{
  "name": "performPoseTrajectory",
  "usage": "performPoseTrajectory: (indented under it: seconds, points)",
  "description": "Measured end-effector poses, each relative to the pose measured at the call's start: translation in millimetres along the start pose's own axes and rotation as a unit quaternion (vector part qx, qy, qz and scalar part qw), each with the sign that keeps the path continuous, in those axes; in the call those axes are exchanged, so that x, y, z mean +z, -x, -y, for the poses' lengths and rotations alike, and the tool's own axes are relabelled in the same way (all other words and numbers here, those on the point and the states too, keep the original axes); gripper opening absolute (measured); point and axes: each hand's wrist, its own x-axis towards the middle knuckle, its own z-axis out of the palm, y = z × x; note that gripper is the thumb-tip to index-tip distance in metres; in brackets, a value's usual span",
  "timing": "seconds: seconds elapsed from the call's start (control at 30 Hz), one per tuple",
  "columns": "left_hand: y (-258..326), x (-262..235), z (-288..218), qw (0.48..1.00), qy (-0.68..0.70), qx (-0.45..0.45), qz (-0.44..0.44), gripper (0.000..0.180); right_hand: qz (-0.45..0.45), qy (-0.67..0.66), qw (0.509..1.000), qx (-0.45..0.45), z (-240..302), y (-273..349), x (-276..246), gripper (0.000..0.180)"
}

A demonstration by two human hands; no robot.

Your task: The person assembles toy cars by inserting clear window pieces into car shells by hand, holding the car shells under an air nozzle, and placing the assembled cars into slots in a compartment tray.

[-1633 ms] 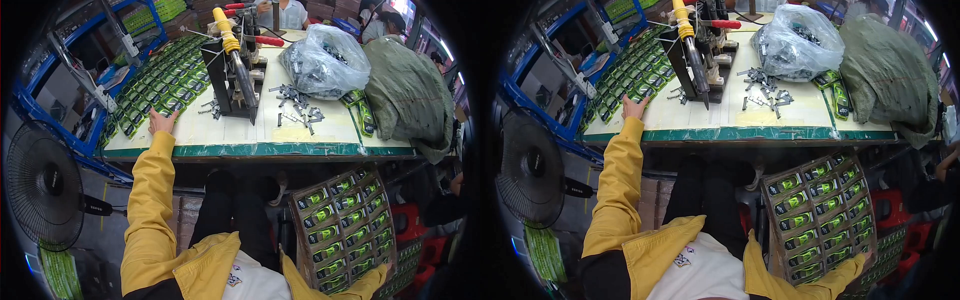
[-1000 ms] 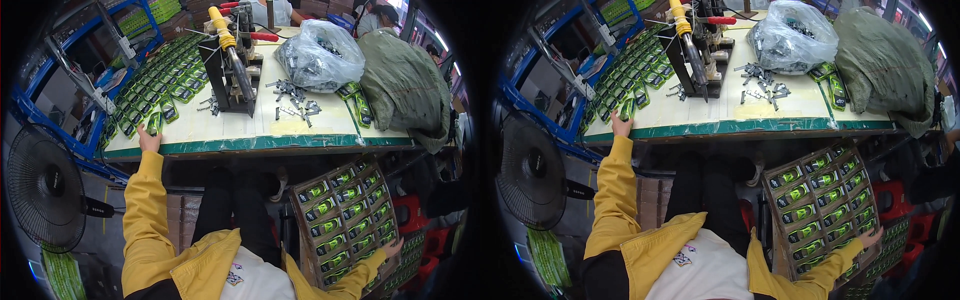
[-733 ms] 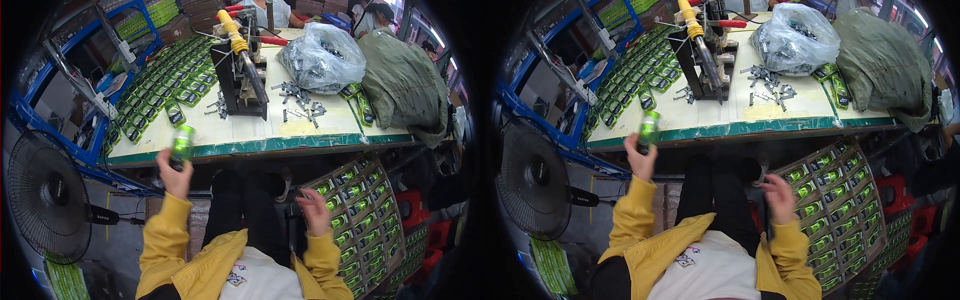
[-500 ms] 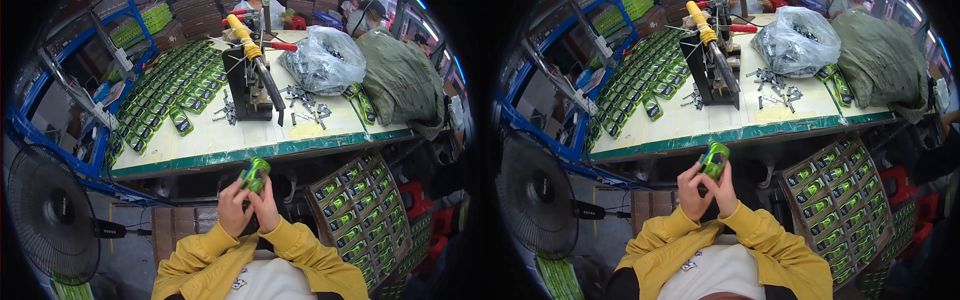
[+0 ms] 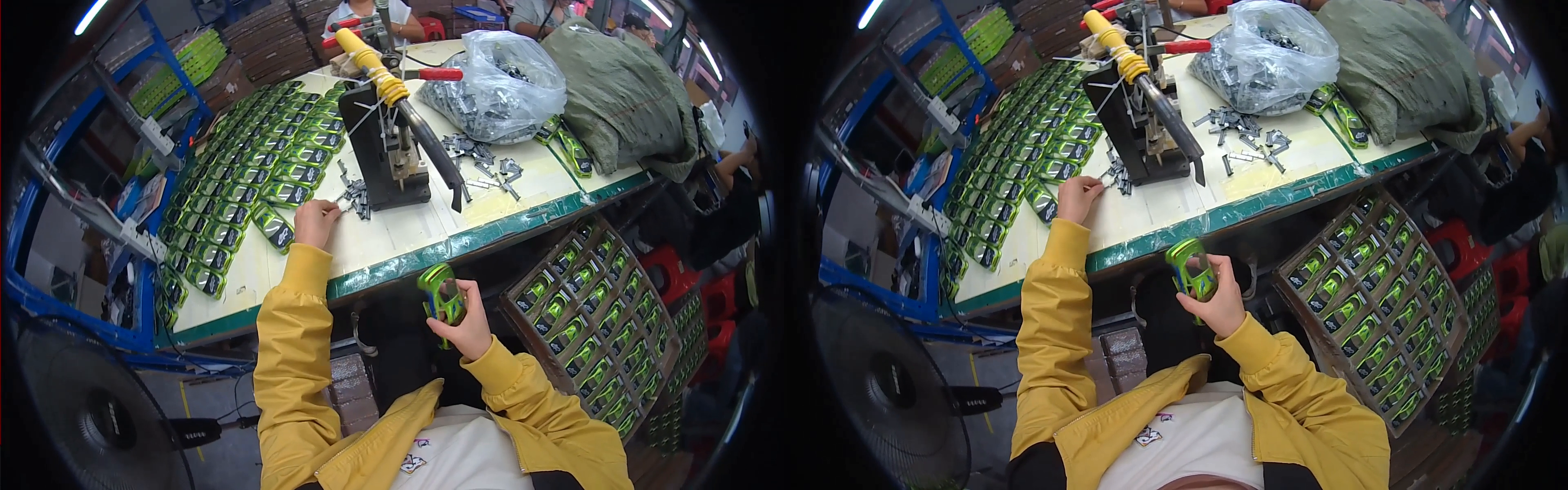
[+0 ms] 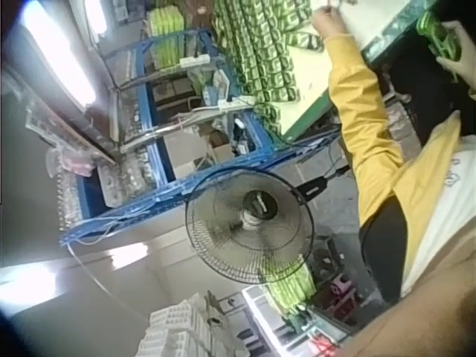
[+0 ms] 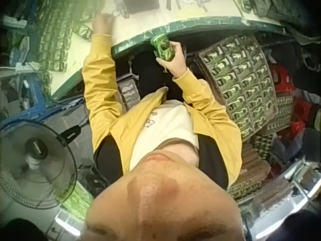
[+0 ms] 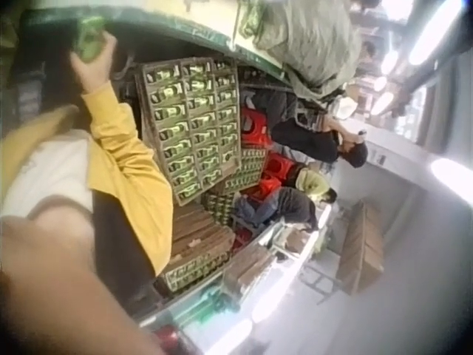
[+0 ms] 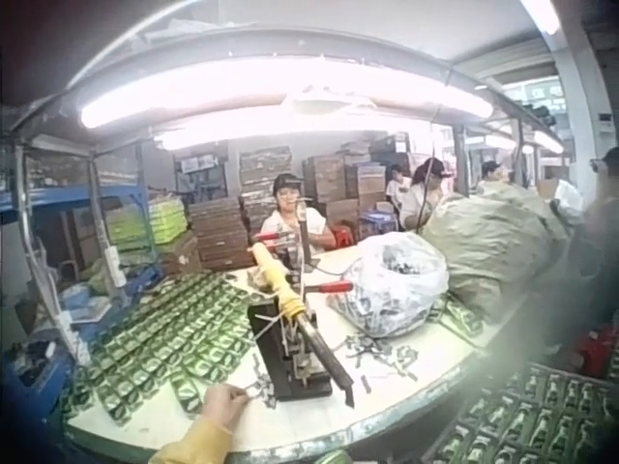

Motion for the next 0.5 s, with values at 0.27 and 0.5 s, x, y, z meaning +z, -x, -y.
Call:
performPoseTrajectory:
  seconds: [0.27, 0.5]
  points:
    - [-1, -3, -1, 0.98, 0.128, -0.118, 0.092, 0.018, -0.031, 0.242, 0.959, -0.141, 14, -10, 5, 0.058]
    - [65, -34, -67, 0.807, 0.453, -0.124, 0.359, 0.008, -0.037, 0.308, 0.931, -0.19, 21, -12, 3, 0.058]
